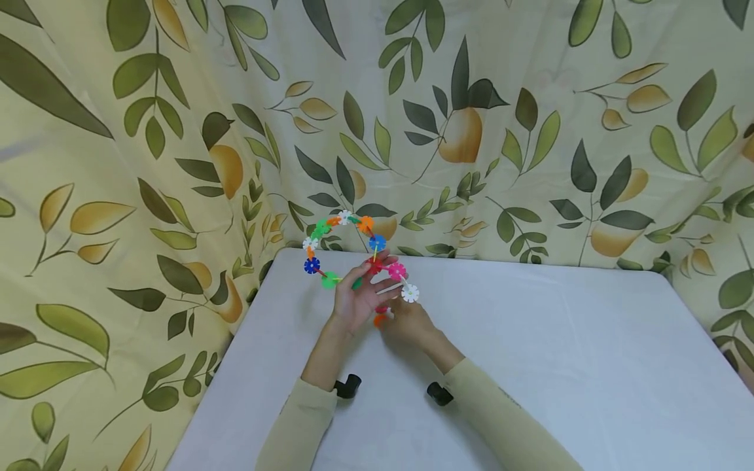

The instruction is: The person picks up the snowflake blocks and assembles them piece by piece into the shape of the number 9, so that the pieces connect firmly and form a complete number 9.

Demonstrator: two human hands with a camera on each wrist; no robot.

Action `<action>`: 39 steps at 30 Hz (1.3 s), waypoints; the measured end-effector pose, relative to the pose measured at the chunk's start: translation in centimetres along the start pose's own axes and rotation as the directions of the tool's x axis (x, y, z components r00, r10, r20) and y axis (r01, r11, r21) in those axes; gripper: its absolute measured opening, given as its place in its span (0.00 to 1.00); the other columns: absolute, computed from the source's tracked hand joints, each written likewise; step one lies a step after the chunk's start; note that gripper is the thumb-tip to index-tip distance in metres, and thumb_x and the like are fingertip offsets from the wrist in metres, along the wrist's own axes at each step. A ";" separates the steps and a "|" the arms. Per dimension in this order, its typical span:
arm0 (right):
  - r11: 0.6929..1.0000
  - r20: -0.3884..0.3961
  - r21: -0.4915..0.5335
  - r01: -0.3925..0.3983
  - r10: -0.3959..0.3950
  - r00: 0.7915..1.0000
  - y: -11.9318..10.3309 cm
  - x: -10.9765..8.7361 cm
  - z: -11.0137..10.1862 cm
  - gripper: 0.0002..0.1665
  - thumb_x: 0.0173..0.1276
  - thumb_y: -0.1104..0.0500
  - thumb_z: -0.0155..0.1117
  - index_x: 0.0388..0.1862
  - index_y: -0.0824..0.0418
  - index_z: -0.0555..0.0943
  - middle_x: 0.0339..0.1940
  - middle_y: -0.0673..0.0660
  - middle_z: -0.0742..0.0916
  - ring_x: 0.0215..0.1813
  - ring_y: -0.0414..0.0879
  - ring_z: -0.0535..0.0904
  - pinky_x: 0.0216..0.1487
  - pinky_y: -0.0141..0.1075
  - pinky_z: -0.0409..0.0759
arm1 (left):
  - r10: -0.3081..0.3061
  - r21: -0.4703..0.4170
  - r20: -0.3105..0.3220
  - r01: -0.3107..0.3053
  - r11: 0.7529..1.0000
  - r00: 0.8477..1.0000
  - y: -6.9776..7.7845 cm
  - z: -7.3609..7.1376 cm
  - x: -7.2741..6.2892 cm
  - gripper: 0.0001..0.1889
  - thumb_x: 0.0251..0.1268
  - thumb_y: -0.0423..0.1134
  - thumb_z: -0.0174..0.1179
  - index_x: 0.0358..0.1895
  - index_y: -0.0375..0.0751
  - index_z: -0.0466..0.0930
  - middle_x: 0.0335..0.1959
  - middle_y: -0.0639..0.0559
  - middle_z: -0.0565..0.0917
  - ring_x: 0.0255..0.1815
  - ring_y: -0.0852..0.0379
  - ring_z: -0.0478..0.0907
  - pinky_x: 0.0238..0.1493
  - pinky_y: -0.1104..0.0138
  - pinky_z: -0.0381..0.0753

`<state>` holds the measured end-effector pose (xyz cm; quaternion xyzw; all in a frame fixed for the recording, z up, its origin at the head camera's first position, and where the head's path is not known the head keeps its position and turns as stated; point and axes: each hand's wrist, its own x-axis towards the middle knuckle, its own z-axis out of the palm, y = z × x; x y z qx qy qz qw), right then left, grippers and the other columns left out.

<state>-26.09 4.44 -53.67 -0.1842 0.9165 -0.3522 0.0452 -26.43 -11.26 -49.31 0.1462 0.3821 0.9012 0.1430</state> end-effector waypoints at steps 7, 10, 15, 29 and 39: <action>0.994 -0.024 -0.105 0.018 -0.020 1.000 -0.1 0.4 0.8 0.11 0.66 0.62 0.73 0.47 0.59 0.85 0.46 0.56 0.89 0.47 0.56 0.85 0.48 0.52 0.84 | 0.005 -0.042 0.006 -0.004 0.999 1.000 0.0 0.1 0.0 0.27 0.77 0.47 0.48 0.75 0.44 0.70 0.71 0.41 0.74 0.59 0.43 0.79 0.62 0.48 0.82; 0.997 -0.021 -0.080 0.003 -0.005 1.000 -0.1 0.4 0.9 0.10 0.64 0.63 0.75 0.43 0.59 0.84 0.41 0.55 0.89 0.43 0.52 0.84 0.45 0.48 0.83 | 0.004 -0.072 0.007 -0.004 0.997 1.000 0.1 0.2 -0.1 0.29 0.77 0.47 0.46 0.77 0.44 0.66 0.68 0.44 0.75 0.58 0.46 0.78 0.56 0.50 0.84; 1.000 -0.007 0.000 -0.003 0.003 1.000 0.1 0.0 0.6 0.14 0.56 0.65 0.79 0.38 0.60 0.83 0.31 0.52 0.86 0.33 0.46 0.79 0.38 0.42 0.80 | 0.008 -0.089 0.031 -0.005 0.996 0.999 0.2 0.4 -0.3 0.30 0.78 0.46 0.42 0.79 0.43 0.61 0.64 0.49 0.75 0.58 0.48 0.76 0.55 0.50 0.83; 0.958 -0.247 0.285 0.017 0.056 0.967 -1.1 -2.7 -1.5 0.09 0.65 0.59 0.77 0.34 0.60 0.83 0.24 0.49 0.87 0.22 0.40 0.84 0.24 0.34 0.81 | 0.101 -0.160 -0.009 -0.101 0.982 0.995 0.6 0.2 -0.1 0.20 0.77 0.42 0.40 0.67 0.45 0.66 0.66 0.44 0.73 0.65 0.38 0.74 0.67 0.41 0.76; 0.903 -0.477 0.391 0.179 0.032 0.878 -2.5 -4.1 -1.8 0.08 0.67 0.63 0.75 0.36 0.60 0.82 0.26 0.52 0.88 0.23 0.41 0.85 0.25 0.33 0.85 | 0.133 -0.200 -0.006 -0.131 0.971 0.991 0.9 -0.1 -0.1 0.16 0.79 0.42 0.41 0.64 0.50 0.66 0.75 0.36 0.68 0.72 0.28 0.70 0.68 0.37 0.73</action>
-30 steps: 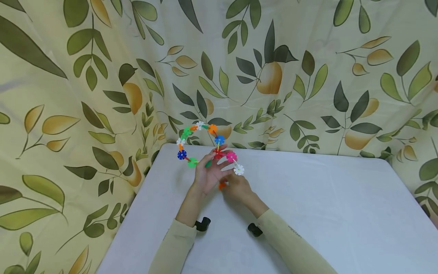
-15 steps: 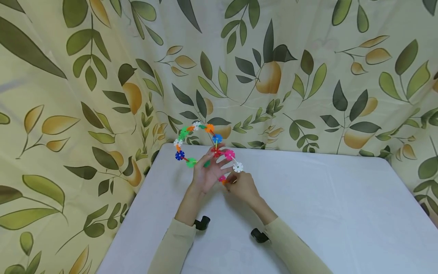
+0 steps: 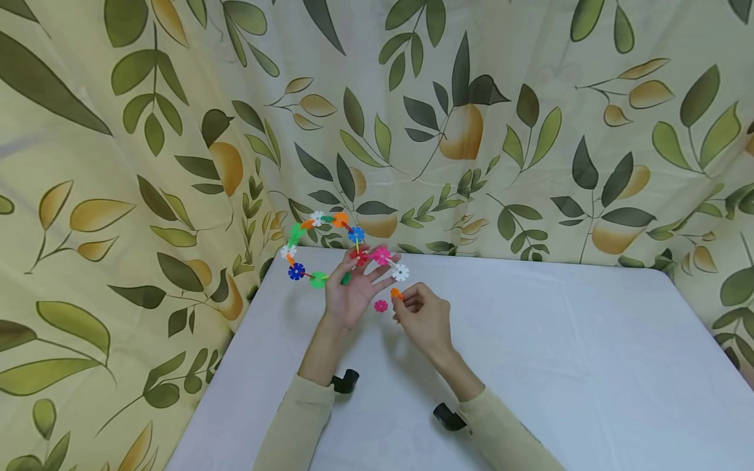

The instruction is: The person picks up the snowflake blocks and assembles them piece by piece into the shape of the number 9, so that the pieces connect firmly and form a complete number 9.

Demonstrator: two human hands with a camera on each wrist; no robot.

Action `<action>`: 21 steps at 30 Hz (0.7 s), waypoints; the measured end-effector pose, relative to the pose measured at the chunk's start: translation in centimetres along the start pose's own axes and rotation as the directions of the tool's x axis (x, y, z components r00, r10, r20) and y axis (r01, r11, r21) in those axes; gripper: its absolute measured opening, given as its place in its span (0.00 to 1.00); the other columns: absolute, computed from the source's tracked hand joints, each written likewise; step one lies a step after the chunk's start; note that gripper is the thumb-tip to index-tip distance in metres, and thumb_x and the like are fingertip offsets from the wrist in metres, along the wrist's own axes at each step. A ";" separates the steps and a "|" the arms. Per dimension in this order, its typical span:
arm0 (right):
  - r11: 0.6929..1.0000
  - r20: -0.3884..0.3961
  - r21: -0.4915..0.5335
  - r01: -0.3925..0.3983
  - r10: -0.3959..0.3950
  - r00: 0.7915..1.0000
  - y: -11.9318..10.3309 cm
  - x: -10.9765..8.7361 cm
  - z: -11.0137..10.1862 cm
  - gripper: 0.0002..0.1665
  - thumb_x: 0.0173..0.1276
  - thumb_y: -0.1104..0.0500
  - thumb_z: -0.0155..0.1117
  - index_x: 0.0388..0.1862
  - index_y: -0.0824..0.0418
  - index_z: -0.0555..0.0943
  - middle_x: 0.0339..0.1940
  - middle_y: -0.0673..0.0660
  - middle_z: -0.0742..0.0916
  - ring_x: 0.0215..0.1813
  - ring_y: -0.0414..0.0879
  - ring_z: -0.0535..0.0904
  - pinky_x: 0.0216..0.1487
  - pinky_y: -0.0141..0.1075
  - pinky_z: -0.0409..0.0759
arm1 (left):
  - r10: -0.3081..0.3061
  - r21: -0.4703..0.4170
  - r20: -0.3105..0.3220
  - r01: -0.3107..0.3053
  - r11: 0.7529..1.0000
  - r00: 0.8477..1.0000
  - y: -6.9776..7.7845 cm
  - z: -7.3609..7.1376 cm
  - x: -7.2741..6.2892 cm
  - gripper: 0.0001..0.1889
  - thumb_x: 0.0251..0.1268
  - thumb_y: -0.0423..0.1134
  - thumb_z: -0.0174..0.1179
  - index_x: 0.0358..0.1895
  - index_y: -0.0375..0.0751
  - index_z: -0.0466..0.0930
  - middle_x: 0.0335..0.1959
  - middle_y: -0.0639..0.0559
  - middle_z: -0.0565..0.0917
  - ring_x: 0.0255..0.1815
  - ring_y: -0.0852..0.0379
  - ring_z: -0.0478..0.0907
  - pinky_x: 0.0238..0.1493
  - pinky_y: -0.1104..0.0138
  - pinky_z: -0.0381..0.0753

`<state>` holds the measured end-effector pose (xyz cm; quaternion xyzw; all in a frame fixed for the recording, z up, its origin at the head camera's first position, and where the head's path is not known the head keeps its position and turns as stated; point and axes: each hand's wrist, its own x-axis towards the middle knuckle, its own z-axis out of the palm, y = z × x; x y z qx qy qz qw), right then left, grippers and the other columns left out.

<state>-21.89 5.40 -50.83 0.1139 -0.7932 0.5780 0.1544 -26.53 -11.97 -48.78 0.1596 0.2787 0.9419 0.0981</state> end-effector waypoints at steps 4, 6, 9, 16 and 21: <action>0.999 -0.066 0.008 0.052 -0.051 0.997 -0.3 0.2 0.1 0.07 0.66 0.64 0.74 0.35 0.60 0.81 0.25 0.52 0.88 0.22 0.40 0.85 0.24 0.32 0.84 | -0.007 -0.009 -0.015 0.007 1.000 1.000 0.0 0.0 0.0 0.16 0.80 0.43 0.40 0.63 0.50 0.68 0.74 0.38 0.70 0.68 0.31 0.74 0.66 0.39 0.76; 0.997 -0.093 -0.008 0.071 -0.072 0.993 -0.4 0.3 0.0 0.07 0.66 0.65 0.74 0.34 0.60 0.81 0.24 0.51 0.88 0.21 0.40 0.85 0.23 0.32 0.84 | -0.012 -0.014 -0.025 0.012 1.000 1.000 0.0 0.0 0.0 0.16 0.80 0.43 0.41 0.63 0.49 0.68 0.73 0.39 0.71 0.65 0.33 0.75 0.65 0.40 0.77; 0.995 -0.126 -0.035 0.092 -0.096 0.987 -0.5 0.4 -0.1 0.07 0.66 0.65 0.73 0.33 0.59 0.81 0.23 0.50 0.88 0.21 0.39 0.84 0.23 0.32 0.83 | -0.014 -0.020 -0.032 0.014 1.000 0.999 0.0 0.1 -0.1 0.16 0.79 0.43 0.41 0.63 0.49 0.68 0.70 0.40 0.72 0.63 0.35 0.76 0.64 0.40 0.78; 0.990 -0.179 -0.044 0.134 -0.139 0.974 -0.4 0.6 -0.2 0.08 0.65 0.66 0.72 0.32 0.59 0.80 0.23 0.50 0.88 0.22 0.41 0.84 0.24 0.30 0.82 | 0.012 -0.015 -0.021 -0.013 1.000 1.000 -0.1 0.0 0.1 0.15 0.81 0.44 0.39 0.63 0.50 0.67 0.67 0.39 0.75 0.71 0.27 0.70 0.68 0.38 0.73; 0.986 -0.191 -0.035 0.160 -0.164 0.968 -0.4 0.8 -0.2 0.08 0.63 0.68 0.73 0.32 0.60 0.80 0.22 0.51 0.88 0.22 0.42 0.84 0.24 0.27 0.81 | 0.013 0.009 -0.052 -0.012 1.000 0.999 -0.1 0.0 0.2 0.15 0.82 0.45 0.41 0.65 0.51 0.66 0.63 0.42 0.76 0.68 0.32 0.73 0.69 0.41 0.74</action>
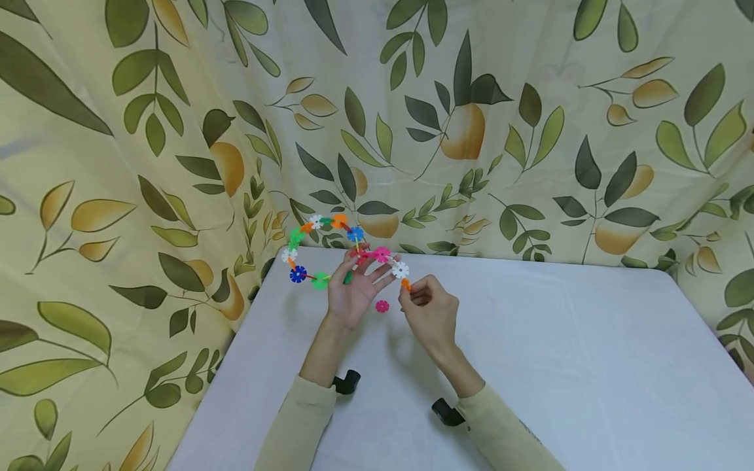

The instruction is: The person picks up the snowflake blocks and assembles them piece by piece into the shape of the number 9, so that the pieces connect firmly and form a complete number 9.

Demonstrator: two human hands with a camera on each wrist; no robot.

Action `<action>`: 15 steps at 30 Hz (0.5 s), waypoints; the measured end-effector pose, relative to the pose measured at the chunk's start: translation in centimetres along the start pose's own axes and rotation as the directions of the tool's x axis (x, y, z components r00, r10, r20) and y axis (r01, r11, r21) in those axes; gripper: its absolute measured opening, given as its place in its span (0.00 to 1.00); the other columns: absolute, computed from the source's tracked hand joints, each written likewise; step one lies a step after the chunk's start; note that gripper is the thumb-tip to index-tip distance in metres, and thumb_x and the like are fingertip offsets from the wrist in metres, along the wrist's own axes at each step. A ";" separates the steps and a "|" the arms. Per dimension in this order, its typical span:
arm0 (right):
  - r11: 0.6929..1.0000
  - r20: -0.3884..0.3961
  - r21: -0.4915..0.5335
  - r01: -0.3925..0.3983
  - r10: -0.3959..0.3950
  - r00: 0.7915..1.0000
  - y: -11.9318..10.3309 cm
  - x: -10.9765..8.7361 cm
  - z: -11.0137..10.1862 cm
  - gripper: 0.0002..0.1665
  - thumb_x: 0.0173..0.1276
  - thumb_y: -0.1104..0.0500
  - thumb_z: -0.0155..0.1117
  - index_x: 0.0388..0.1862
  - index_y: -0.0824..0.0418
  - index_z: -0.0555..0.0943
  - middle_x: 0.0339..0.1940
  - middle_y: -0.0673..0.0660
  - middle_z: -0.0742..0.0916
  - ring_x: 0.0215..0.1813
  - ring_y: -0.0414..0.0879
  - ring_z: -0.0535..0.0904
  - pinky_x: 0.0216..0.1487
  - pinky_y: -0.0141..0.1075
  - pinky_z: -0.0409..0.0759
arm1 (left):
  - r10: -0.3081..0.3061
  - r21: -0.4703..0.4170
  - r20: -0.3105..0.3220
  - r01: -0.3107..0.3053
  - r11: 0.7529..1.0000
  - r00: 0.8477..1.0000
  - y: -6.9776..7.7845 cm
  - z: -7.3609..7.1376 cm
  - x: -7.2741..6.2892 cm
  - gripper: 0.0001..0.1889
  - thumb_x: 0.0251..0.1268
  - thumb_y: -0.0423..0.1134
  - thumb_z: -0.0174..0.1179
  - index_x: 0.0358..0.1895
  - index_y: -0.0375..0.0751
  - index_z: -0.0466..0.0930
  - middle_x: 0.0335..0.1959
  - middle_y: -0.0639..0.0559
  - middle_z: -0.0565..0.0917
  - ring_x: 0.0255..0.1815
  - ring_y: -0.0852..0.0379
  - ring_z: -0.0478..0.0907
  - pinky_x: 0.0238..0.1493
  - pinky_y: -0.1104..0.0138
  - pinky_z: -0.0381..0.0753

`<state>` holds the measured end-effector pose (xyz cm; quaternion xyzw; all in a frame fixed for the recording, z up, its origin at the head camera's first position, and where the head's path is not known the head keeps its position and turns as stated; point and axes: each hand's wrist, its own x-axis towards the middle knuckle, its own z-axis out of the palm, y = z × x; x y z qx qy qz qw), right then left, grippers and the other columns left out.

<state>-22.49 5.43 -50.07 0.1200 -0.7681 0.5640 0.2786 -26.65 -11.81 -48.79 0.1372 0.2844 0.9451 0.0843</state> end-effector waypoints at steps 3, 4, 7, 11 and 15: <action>1.000 0.001 0.005 0.003 -0.003 1.000 0.0 0.1 -0.1 0.08 0.63 0.68 0.73 0.32 0.61 0.80 0.22 0.51 0.88 0.22 0.42 0.84 0.24 0.26 0.81 | 0.004 0.007 -0.021 -0.004 1.000 1.000 -0.1 0.0 0.0 0.16 0.82 0.45 0.42 0.66 0.52 0.67 0.61 0.43 0.76 0.65 0.37 0.74 0.68 0.44 0.77; 1.000 0.003 0.010 0.001 -0.001 1.000 0.0 0.1 -0.1 0.08 0.63 0.68 0.73 0.32 0.61 0.80 0.22 0.51 0.88 0.22 0.42 0.84 0.24 0.26 0.81 | 0.006 0.004 -0.024 -0.006 1.000 1.000 -0.2 0.1 0.0 0.16 0.82 0.45 0.42 0.66 0.52 0.67 0.61 0.43 0.76 0.64 0.38 0.75 0.67 0.45 0.77; 0.999 0.012 0.032 -0.009 0.008 1.000 -0.1 0.1 -0.2 0.08 0.63 0.68 0.74 0.32 0.61 0.81 0.23 0.51 0.88 0.22 0.42 0.84 0.24 0.27 0.81 | 0.010 -0.013 -0.004 -0.010 1.000 1.000 -0.4 0.1 0.0 0.18 0.82 0.45 0.41 0.68 0.51 0.66 0.62 0.42 0.75 0.66 0.37 0.73 0.67 0.46 0.77; 0.998 0.021 0.057 -0.025 0.023 1.000 -0.1 0.2 -0.3 0.08 0.64 0.67 0.73 0.33 0.60 0.81 0.23 0.51 0.88 0.22 0.42 0.85 0.24 0.29 0.83 | 0.001 -0.025 0.031 0.000 1.000 1.000 -0.8 0.3 -0.1 0.19 0.82 0.45 0.40 0.70 0.51 0.63 0.65 0.40 0.74 0.70 0.35 0.68 0.69 0.47 0.76; 0.997 0.012 0.070 -0.034 0.033 0.999 0.1 0.3 -0.3 0.07 0.66 0.67 0.72 0.33 0.61 0.80 0.23 0.52 0.88 0.22 0.41 0.84 0.24 0.30 0.83 | -0.022 0.017 0.054 0.021 1.000 0.998 -1.1 0.6 -0.2 0.21 0.81 0.46 0.38 0.70 0.49 0.64 0.71 0.34 0.71 0.73 0.37 0.67 0.73 0.48 0.72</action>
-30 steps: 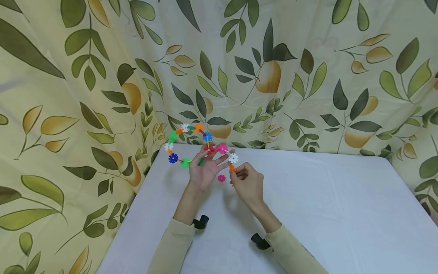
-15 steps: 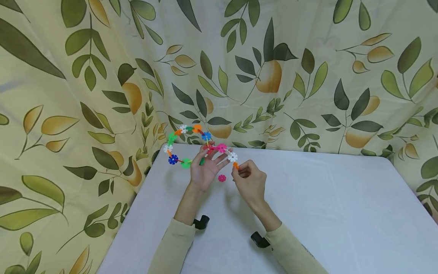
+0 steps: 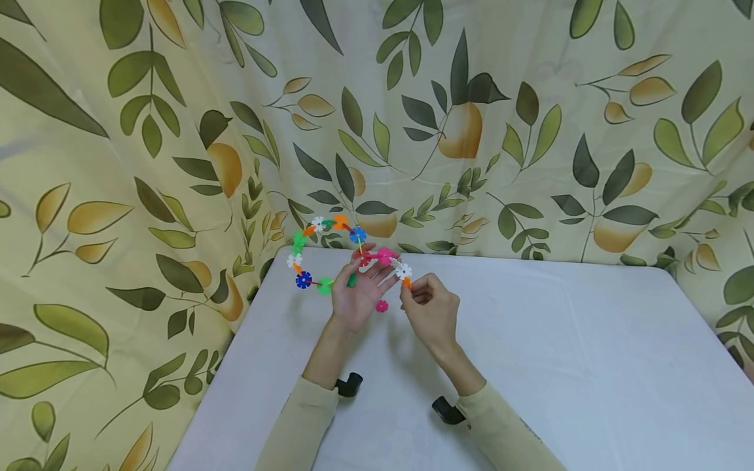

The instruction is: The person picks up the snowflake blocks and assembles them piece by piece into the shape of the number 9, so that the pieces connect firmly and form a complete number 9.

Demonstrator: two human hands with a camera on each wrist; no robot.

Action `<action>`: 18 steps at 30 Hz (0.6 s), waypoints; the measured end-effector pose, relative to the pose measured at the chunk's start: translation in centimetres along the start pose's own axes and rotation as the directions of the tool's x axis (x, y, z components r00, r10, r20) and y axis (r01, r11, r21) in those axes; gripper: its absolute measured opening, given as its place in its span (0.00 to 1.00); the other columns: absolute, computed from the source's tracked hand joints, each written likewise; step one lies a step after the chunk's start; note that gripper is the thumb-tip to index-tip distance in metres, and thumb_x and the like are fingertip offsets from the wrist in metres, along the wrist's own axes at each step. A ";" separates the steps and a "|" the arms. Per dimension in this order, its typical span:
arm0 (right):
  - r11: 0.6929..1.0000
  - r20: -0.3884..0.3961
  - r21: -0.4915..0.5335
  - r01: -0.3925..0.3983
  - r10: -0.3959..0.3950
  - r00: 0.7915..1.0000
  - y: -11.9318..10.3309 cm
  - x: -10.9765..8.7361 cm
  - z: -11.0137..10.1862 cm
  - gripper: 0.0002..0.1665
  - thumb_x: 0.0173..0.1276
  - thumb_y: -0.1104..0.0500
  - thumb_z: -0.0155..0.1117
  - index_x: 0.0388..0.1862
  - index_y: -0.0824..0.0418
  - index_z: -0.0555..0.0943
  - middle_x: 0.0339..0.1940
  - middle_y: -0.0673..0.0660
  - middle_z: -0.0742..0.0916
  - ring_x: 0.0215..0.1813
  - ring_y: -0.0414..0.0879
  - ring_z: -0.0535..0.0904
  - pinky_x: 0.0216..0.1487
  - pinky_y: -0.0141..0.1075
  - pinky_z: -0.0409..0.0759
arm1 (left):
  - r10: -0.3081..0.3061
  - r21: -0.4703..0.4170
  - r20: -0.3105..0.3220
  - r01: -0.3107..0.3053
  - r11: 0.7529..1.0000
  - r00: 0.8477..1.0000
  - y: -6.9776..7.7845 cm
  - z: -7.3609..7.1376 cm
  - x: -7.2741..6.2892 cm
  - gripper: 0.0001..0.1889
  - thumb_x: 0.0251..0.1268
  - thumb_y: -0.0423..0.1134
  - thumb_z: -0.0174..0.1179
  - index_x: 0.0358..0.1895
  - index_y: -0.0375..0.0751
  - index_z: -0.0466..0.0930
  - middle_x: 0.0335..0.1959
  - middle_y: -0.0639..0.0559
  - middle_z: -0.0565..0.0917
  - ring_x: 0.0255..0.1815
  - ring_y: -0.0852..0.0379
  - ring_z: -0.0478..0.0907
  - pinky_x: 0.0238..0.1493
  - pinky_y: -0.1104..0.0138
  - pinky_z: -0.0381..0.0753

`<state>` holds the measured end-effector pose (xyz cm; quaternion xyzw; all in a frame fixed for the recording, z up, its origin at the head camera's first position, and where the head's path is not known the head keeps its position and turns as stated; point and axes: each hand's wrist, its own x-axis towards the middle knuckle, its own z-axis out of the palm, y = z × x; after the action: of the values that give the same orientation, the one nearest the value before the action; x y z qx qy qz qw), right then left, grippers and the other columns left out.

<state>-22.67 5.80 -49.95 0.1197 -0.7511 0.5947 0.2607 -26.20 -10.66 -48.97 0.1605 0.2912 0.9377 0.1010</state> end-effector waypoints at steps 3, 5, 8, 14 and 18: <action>1.000 -0.006 0.005 -0.009 0.009 1.000 -0.1 -0.1 -0.1 0.07 0.66 0.67 0.72 0.32 0.62 0.81 0.23 0.54 0.88 0.21 0.42 0.84 0.24 0.29 0.83 | -0.012 0.043 0.019 0.011 0.999 1.000 -0.2 0.1 -0.1 0.22 0.80 0.47 0.37 0.70 0.46 0.66 0.73 0.33 0.70 0.74 0.37 0.67 0.75 0.48 0.69; 1.000 -0.007 0.007 -0.019 0.019 1.000 -0.2 -0.1 0.0 0.07 0.66 0.67 0.72 0.32 0.62 0.81 0.23 0.54 0.88 0.21 0.44 0.85 0.24 0.27 0.82 | -0.017 0.059 0.033 0.015 0.998 0.999 -0.1 0.1 -0.2 0.23 0.80 0.48 0.38 0.71 0.45 0.66 0.72 0.34 0.71 0.74 0.35 0.66 0.76 0.47 0.67; 0.999 -0.013 0.006 -0.039 0.039 0.999 -0.3 -0.2 0.2 0.07 0.66 0.69 0.73 0.32 0.64 0.81 0.22 0.56 0.88 0.21 0.48 0.85 0.23 0.25 0.80 | -0.027 0.059 0.068 0.023 0.998 0.997 -0.1 0.1 -0.2 0.26 0.79 0.48 0.38 0.74 0.45 0.62 0.71 0.38 0.71 0.77 0.30 0.63 0.77 0.46 0.65; 0.998 -0.041 0.007 -0.055 0.055 0.998 -0.5 -0.2 0.6 0.07 0.65 0.75 0.70 0.31 0.73 0.79 0.22 0.65 0.88 0.20 0.60 0.85 0.22 0.21 0.77 | -0.035 0.101 0.111 0.024 0.995 0.993 -0.4 0.3 -0.2 0.25 0.79 0.49 0.36 0.73 0.49 0.62 0.67 0.43 0.72 0.78 0.30 0.63 0.78 0.47 0.64; 0.998 -0.060 0.018 -0.062 0.063 0.996 -0.4 -0.1 0.5 0.07 0.66 0.74 0.70 0.31 0.73 0.79 0.24 0.65 0.88 0.20 0.60 0.85 0.22 0.22 0.78 | -0.018 0.140 0.108 0.003 0.990 0.994 -0.9 0.6 -0.1 0.23 0.80 0.50 0.35 0.72 0.51 0.62 0.66 0.44 0.71 0.77 0.32 0.64 0.78 0.47 0.64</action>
<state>-22.52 5.18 -49.78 0.0804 -0.7413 0.6121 0.2635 -25.78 -9.66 -49.09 0.2164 0.3509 0.9044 0.1104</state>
